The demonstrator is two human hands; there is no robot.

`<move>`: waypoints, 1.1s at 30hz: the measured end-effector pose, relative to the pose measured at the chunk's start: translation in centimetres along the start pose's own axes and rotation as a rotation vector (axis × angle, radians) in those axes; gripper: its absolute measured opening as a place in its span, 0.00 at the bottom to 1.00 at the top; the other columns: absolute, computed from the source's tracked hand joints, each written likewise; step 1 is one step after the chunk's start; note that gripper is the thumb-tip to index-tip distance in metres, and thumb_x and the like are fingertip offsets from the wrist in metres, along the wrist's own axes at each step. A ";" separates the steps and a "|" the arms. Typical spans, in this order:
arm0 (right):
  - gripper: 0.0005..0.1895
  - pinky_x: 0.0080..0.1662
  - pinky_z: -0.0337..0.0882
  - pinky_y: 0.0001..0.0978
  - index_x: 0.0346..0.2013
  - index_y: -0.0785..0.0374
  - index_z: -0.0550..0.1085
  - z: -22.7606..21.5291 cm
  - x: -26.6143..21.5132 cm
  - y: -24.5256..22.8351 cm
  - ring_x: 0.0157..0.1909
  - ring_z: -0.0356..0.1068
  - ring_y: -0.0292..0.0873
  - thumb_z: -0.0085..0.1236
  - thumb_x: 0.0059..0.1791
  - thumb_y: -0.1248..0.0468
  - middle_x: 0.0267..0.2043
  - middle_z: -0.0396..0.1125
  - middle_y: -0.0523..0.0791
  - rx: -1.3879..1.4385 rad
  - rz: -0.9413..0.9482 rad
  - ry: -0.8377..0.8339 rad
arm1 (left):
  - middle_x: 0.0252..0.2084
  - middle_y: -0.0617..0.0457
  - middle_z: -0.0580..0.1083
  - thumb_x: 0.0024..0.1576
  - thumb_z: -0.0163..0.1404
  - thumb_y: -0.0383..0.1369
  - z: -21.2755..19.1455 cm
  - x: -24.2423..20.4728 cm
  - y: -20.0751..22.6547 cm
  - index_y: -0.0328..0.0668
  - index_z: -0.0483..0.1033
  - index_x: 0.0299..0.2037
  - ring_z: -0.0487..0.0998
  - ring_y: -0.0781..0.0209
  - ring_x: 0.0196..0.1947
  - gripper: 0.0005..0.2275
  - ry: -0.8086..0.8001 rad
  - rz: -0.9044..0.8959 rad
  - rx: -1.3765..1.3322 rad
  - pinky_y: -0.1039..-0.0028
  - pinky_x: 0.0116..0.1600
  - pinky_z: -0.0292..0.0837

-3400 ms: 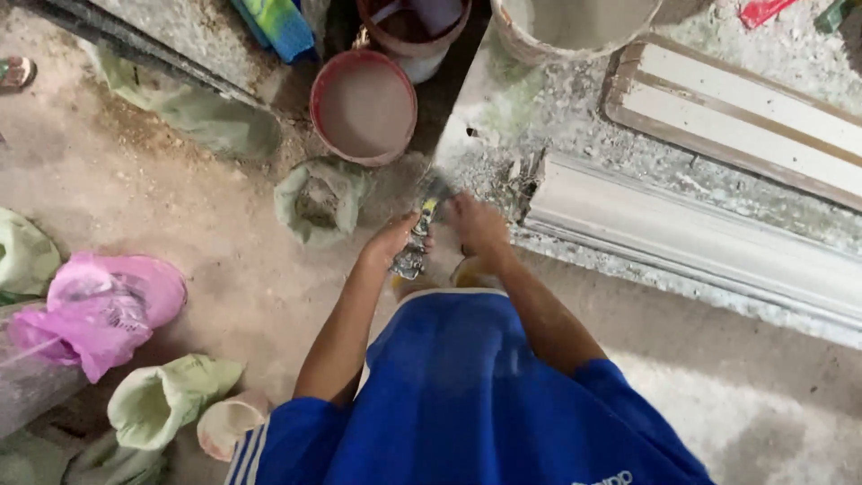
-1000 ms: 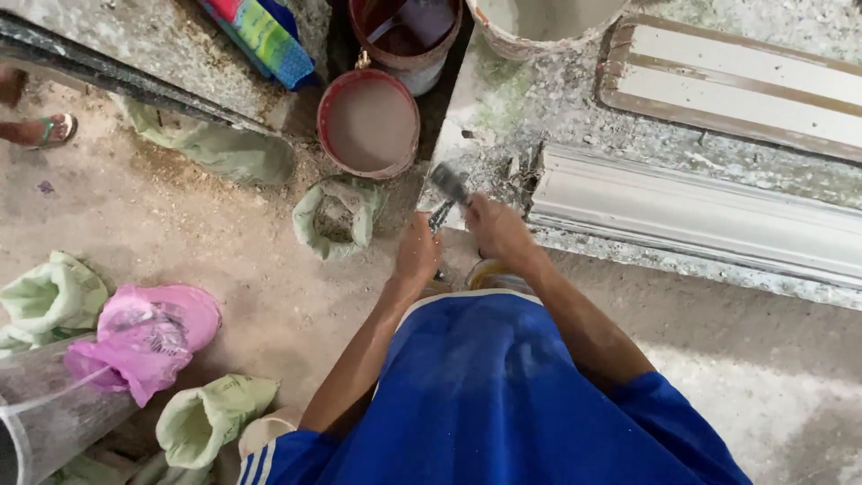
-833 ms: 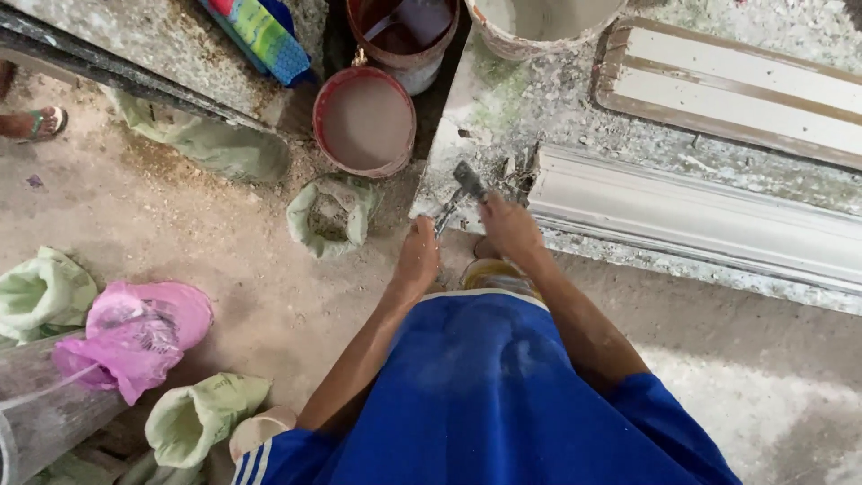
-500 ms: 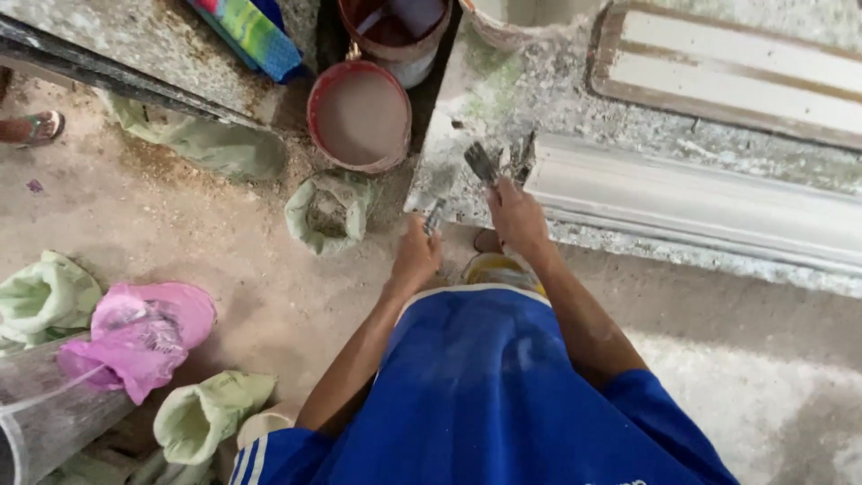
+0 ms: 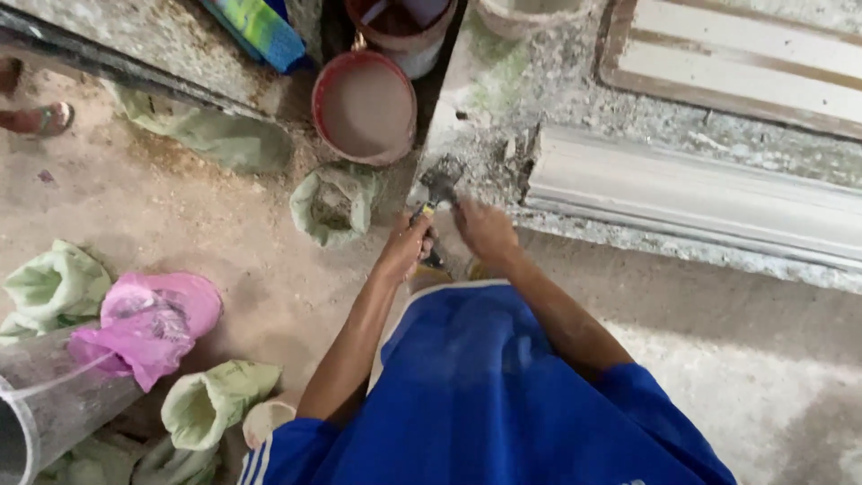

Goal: The person scrubs long white moldings with a small brush, repeatedly working along the grooves and edges. They then scrape the surface with a metal tool and briefly handle a colorful cloth.

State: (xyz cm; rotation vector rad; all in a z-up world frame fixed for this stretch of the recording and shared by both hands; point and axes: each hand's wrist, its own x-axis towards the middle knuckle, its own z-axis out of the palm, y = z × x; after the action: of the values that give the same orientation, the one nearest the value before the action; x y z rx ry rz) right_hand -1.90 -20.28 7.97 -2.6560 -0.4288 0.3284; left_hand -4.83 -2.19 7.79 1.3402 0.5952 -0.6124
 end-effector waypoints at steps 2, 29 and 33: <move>0.16 0.46 0.75 0.59 0.55 0.62 0.66 -1.9 1.4 0.6 0.48 0.76 0.62 0.36 0.60 0.55 0.44 0.73 0.56 0.076 0.343 -0.313 | 0.29 0.49 0.70 0.63 0.43 0.34 0.7 -0.5 0.4 0.31 0.67 0.46 0.67 0.73 0.20 0.11 0.063 0.006 -0.093 0.86 0.18 0.60; 0.21 0.45 0.74 0.54 0.53 0.62 0.70 3.4 4.7 3.0 0.49 0.76 0.60 0.35 0.59 0.51 0.45 0.73 0.57 0.212 0.402 -0.433 | 0.31 0.54 0.66 0.67 0.41 0.37 -0.3 1.3 -0.9 0.36 0.64 0.46 0.65 0.72 0.23 0.10 -0.022 -0.053 -0.109 0.82 0.24 0.58; 0.22 0.47 0.74 0.49 0.57 0.59 0.70 -1.1 4.5 2.3 0.49 0.76 0.57 0.33 0.60 0.50 0.47 0.73 0.54 0.260 0.421 -0.420 | 0.35 0.52 0.67 0.70 0.39 0.39 -1.0 -0.3 -0.8 0.28 0.57 0.58 0.65 0.70 0.27 0.18 -0.076 -0.067 -0.059 0.76 0.29 0.62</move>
State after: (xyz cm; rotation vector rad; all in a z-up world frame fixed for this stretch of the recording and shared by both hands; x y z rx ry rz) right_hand 3.18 -21.08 7.23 -2.3933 0.0608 1.0072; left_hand -5.66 -1.22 7.35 1.2406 0.5936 -0.6918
